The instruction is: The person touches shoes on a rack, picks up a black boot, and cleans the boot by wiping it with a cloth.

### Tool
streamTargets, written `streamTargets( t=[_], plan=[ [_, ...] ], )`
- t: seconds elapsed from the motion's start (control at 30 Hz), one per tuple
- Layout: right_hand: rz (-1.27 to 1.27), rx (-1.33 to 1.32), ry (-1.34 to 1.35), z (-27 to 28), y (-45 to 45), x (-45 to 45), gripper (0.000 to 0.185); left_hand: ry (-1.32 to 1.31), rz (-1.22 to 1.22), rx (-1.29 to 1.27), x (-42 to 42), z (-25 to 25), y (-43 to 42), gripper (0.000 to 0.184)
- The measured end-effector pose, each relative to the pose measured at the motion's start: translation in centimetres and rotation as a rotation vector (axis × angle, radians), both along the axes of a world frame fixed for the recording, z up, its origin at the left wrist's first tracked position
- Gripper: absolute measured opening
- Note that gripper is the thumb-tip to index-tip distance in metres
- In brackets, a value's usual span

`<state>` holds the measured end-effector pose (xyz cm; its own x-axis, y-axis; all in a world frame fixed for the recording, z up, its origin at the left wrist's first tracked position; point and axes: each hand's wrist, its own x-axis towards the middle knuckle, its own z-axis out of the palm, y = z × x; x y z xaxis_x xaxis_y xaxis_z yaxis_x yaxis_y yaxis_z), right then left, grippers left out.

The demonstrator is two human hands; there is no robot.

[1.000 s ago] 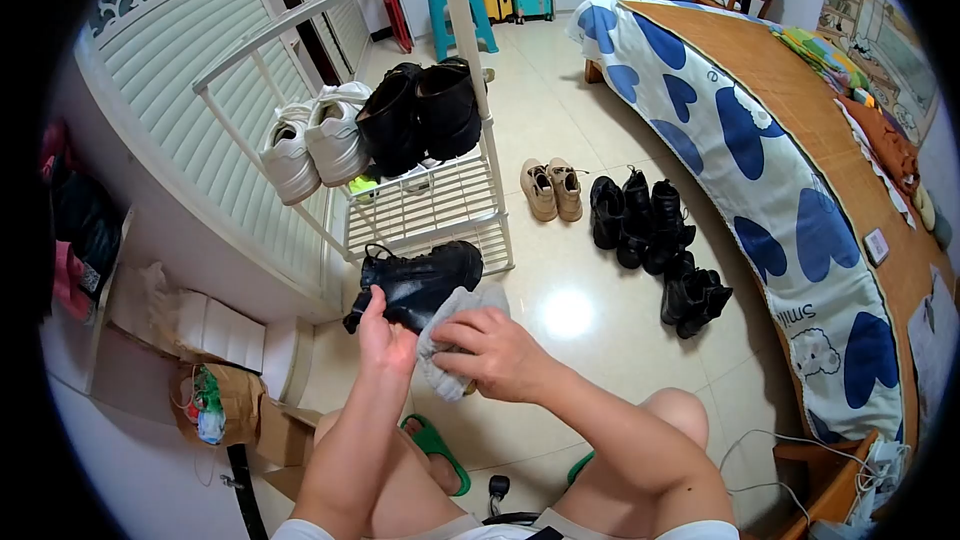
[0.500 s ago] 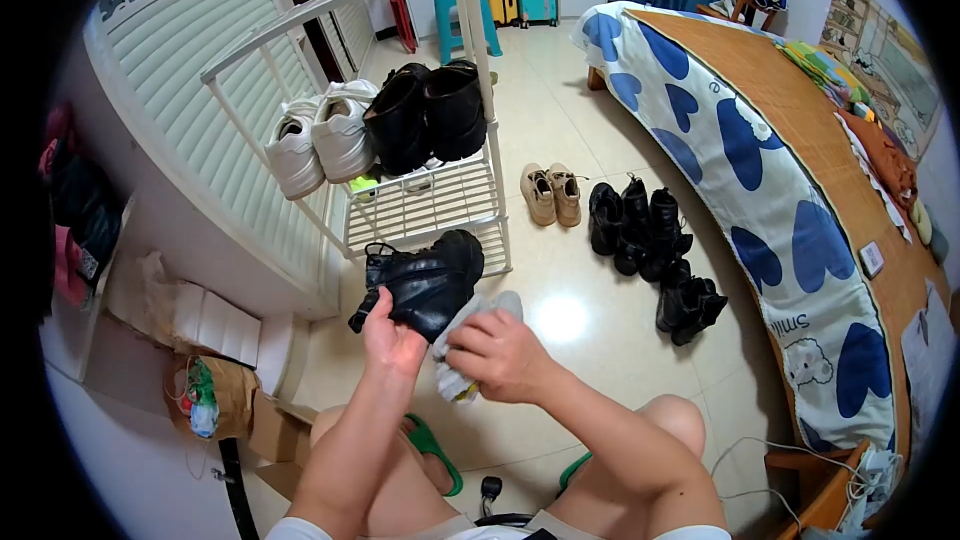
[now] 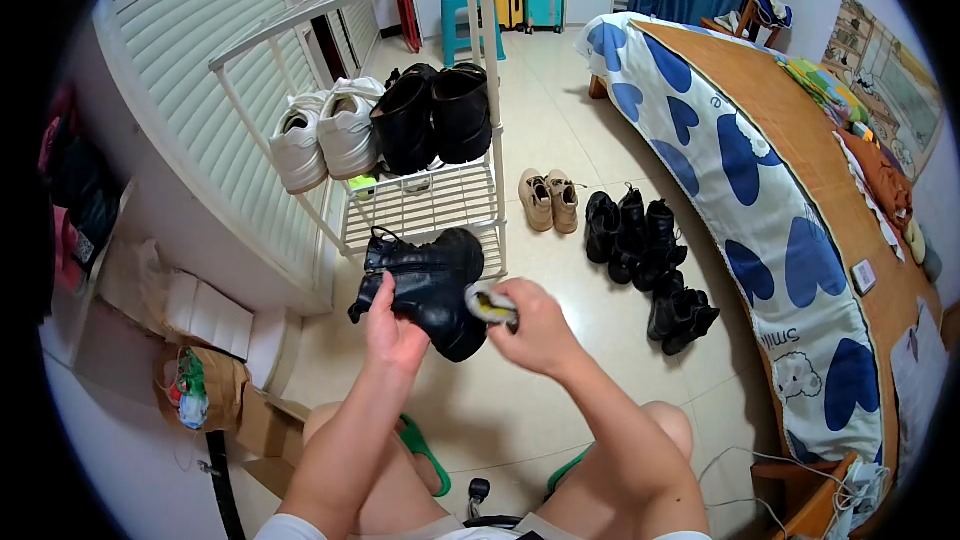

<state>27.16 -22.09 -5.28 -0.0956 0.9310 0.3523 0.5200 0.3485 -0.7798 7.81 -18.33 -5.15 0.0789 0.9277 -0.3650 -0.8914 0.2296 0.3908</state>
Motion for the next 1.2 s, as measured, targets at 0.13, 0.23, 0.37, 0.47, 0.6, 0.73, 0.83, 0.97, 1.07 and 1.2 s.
streamTargets(
  t=[0.13, 0.23, 0.37, 0.47, 0.6, 0.73, 0.83, 0.97, 1.07, 1.2],
  plan=[
    [0.039, 0.254, -0.314, 0.4, -1.2, -2.8, 0.057, 0.058, 0.037, -0.036, 0.6, -2.7, 0.3, 0.046],
    [-0.024, 0.107, -0.5, -0.3, -1.5, -3.9, 0.068, 0.103, 0.057, -0.052, 1.8, -2.7, -0.9, 0.045],
    [-0.023, 0.151, -0.551, -0.8, -1.5, -3.7, 0.067, 0.132, -0.028, -0.029, 2.1, -2.5, -1.4, 0.048],
    [-0.018, 0.132, -0.48, -0.3, -1.6, -3.1, 0.056, 0.136, -0.039, -0.01, 2.6, -2.5, -1.6, 0.043],
    [-0.032, 0.139, -0.478, -0.4, -1.6, -2.9, 0.047, 0.185, -0.102, 0.105, 2.9, -0.5, -2.1, 0.029],
    [-0.058, 0.187, -0.42, -0.9, -1.3, -2.1, 0.031, 0.212, -0.278, 0.327, 2.5, -0.3, -1.0, 0.041],
    [-0.082, 0.145, -0.349, -0.9, -1.2, -1.4, 0.028, 0.222, -0.38, 0.285, 1.8, -0.3, -0.7, 0.052],
    [-0.031, 0.0, -0.306, 0.1, -0.8, 1.3, 0.029, 0.403, -0.403, 0.184, -0.4, -1.6, -0.2, 0.053],
    [0.124, -0.029, -0.119, 1.3, -0.6, 3.5, 0.031, 0.723, -0.371, 0.223, -1.4, -1.8, -0.6, 0.079],
    [0.236, -0.059, -0.014, 3.4, -0.5, 5.7, 0.031, 0.973, -0.521, 0.282, -3.1, -1.5, -0.8, 0.103]
  ],
)
